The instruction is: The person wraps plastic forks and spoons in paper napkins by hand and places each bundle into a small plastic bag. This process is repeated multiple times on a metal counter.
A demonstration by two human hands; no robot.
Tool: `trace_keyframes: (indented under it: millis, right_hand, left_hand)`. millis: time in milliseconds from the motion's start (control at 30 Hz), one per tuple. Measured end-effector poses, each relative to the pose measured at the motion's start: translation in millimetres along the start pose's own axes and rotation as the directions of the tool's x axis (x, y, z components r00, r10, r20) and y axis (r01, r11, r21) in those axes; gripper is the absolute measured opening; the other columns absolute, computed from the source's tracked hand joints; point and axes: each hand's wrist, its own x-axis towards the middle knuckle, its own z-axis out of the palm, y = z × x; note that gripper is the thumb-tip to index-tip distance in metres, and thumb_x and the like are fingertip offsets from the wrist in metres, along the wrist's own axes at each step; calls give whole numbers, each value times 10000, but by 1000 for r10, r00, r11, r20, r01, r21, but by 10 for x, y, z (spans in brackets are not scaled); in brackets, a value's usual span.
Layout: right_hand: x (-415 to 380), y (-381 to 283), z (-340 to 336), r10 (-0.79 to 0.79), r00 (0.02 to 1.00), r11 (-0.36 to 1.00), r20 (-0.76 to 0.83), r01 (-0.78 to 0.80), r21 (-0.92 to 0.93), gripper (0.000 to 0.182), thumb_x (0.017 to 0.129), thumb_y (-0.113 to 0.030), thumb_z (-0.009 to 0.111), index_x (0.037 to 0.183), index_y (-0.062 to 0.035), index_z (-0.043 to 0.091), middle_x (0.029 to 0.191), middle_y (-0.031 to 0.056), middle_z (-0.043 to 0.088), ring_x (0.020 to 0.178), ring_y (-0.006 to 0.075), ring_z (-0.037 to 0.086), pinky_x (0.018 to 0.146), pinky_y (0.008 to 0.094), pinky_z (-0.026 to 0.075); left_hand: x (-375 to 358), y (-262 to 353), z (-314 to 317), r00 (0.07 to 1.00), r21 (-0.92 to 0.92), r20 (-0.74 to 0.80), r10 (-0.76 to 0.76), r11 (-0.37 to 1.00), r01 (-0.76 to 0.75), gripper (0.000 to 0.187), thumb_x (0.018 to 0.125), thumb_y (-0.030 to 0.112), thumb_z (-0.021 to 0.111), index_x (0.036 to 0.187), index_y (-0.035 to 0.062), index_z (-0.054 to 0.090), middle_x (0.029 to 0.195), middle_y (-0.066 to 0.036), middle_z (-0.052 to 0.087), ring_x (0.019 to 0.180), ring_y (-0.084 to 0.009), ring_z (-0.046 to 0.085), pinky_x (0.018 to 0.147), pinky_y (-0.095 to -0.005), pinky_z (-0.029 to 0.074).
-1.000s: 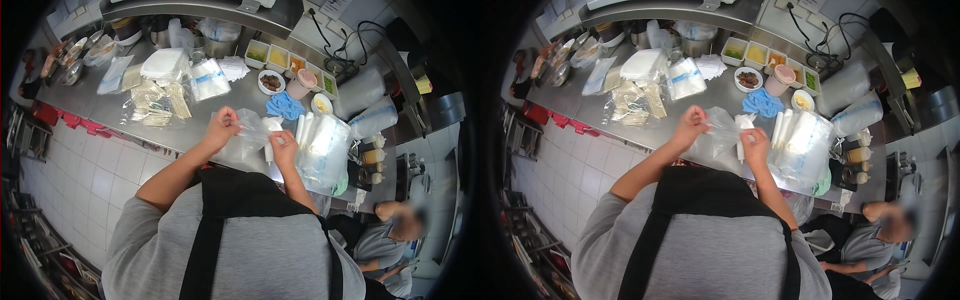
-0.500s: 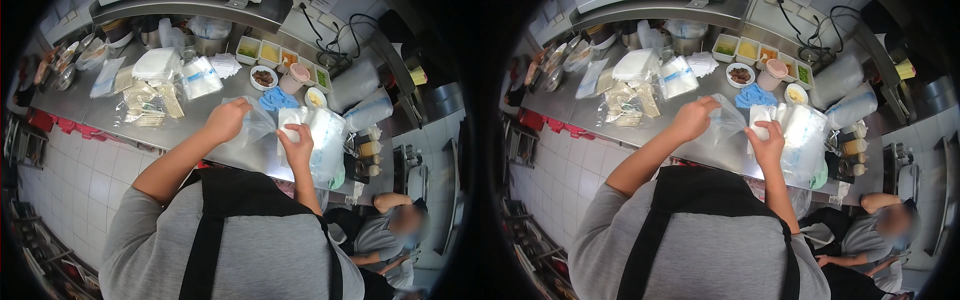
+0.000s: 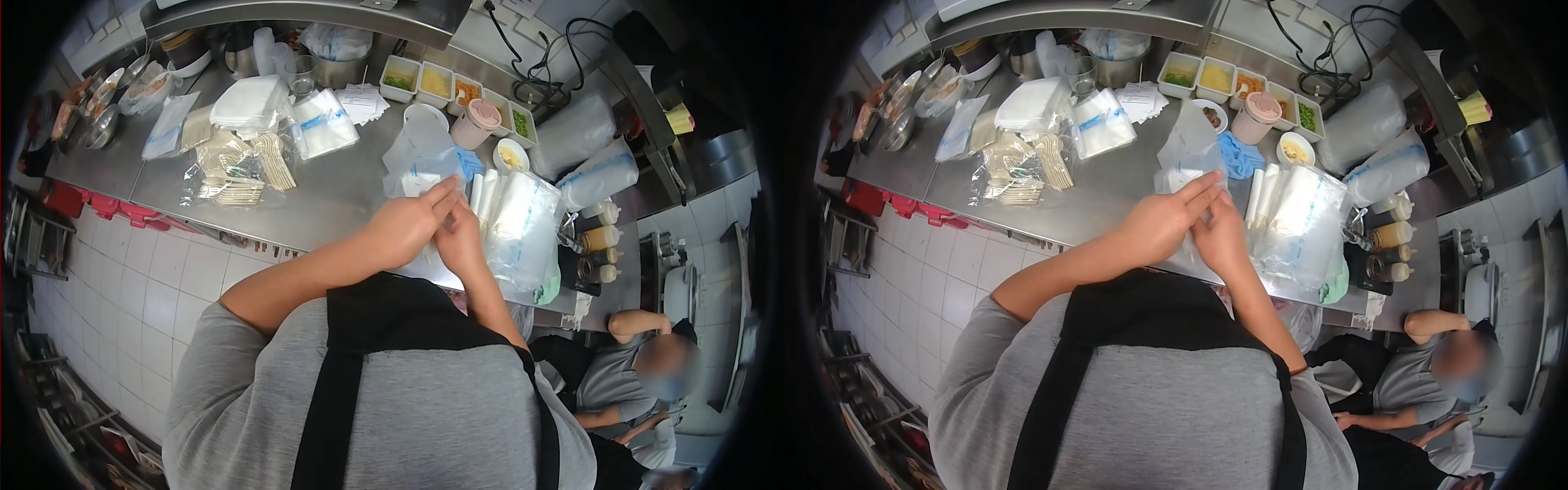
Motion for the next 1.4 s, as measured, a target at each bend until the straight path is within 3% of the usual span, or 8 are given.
trace_keyframes:
  millis: [167, 367, 567, 667, 733, 800, 900, 1400]
  right_hand:
    - [100, 94, 147, 412, 909, 614, 69, -332, 716, 395, 757, -28, 664, 1147, -41, 597, 1026, 157, 635, 959, 267, 607, 827, 352, 469]
    - [252, 421, 277, -292, 944, 953, -156, 273, -129, 439, 748, -5, 645, 1175, -84, 581, 1042, 118, 604, 986, 274, 562, 922, 325, 414]
    - [310, 295, 109, -338, 931, 934, 136, 350, -71, 418, 752, -44, 646, 1163, -80, 579, 1127, 128, 601, 1074, 277, 558, 968, 321, 401]
    - [90, 396, 175, 27, 946, 901, 324, -164, 402, 382, 771, -64, 609, 1153, -66, 599, 1152, 102, 603, 1077, 226, 554, 972, 313, 394]
    - [-130, 744, 414, 72, 970, 886, 232, -169, 432, 376, 782, -92, 591, 1155, -56, 615, 1162, 77, 604, 1077, 173, 548, 959, 310, 406]
    - [-56, 248, 247, 125, 870, 855, 478, -339, 393, 373, 794, -108, 604, 1163, -54, 620, 1166, 68, 603, 1072, 150, 542, 936, 315, 425]
    - [-152, 220, 324, 481, 790, 756, 381, -594, 276, 416, 772, -46, 631, 1188, -56, 622, 1142, 51, 609, 1008, 122, 542, 861, 274, 444]
    - [-49, 695, 631, 87, 842, 905, 532, -290, 311, 366, 767, 2, 603, 1110, -102, 675, 970, -2, 628, 858, 89, 550, 803, 227, 435]
  left_hand:
    - [-62, 141, -44, 997, -8, -9, 83, 997, -83, 644, 682, -76, 529, 1317, -21, 437, 1478, -122, 329, 779, -355, 644, 638, -411, 531]
    - [-138, 271, 7, 979, -114, 157, 133, 987, -116, 670, 659, -99, 526, 1318, -29, 429, 1460, -142, 349, 885, -356, 637, 714, -396, 544]
    - [-116, 315, 32, 919, -455, 171, 356, 856, -247, 623, 699, -63, 549, 1308, 45, 476, 1364, -165, 456, 1061, -324, 593, 866, -379, 503]
    - [38, -75, -45, 879, -549, 31, 476, 743, -383, 617, 728, -3, 622, 1319, 122, 495, 1362, -113, 460, 1030, -248, 601, 869, -318, 485]
    - [95, -488, -296, 980, -718, 161, -119, 667, 199, 652, 737, 46, 678, 1345, 162, 474, 1302, -73, 510, 996, -201, 590, 848, -283, 478]
    - [-42, -1281, 115, 928, -583, 42, -370, 745, 323, 659, 771, 70, 689, 1374, 131, 430, 1189, -69, 573, 958, -166, 592, 828, -285, 486]
    - [-201, -1376, 132, 689, -731, 583, -430, 92, 676, 588, 798, 60, 675, 1333, 49, 433, 1058, -73, 610, 900, -136, 599, 803, -271, 494]
    - [-282, -1838, 561, 844, -893, 345, -412, 132, 430, 341, 783, 0, 677, 1106, -9, 565, 908, -44, 629, 830, -109, 616, 773, -233, 499]
